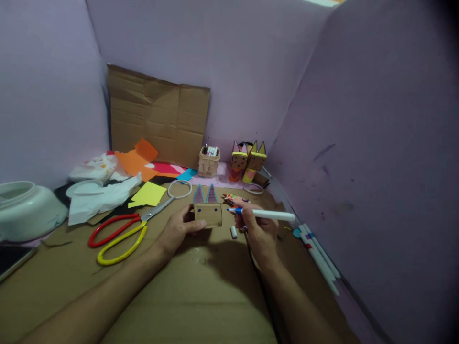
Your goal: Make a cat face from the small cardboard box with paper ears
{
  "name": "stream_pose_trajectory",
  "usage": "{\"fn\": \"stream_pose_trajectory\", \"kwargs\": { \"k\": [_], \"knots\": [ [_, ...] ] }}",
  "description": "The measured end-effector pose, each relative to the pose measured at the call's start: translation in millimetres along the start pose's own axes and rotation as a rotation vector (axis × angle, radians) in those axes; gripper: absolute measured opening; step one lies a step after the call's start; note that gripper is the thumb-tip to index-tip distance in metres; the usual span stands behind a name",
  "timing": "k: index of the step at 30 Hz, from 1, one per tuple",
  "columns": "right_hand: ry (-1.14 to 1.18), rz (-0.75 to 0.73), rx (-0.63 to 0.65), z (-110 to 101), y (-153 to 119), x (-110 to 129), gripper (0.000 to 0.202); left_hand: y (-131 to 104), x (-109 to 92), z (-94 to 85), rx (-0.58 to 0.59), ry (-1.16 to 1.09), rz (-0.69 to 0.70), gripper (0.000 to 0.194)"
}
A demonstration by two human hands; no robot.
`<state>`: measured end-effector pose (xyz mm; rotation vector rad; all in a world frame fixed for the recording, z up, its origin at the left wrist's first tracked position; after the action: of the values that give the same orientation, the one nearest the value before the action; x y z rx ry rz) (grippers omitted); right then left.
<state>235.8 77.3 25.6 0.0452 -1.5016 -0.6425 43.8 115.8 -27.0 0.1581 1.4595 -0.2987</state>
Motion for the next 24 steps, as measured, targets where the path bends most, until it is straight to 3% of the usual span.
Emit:
{"fn": "stream_pose_trajectory", "kwargs": {
  "k": [6,24],
  "knots": [
    [-0.13,-0.144,-0.032,5,-14,6,0.029,-4,-3,10.9,0.061,-0.067,0.019,0.059],
    [-0.239,-0.283,0.03,15,-14,13,0.022,-1,4,7.5,0.056,-0.058,0.021,0.056]
  ]
}}
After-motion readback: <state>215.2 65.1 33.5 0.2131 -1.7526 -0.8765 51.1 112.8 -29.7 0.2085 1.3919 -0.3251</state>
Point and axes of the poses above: each hand's wrist, its own y-axis towards the middle knuckle, its own z-axis out of the palm, x = y × z, the point moved 9 cm from there along y, towards the middle knuckle, and after that the axes turned 1 degree about -x, right-handed, at the moved point
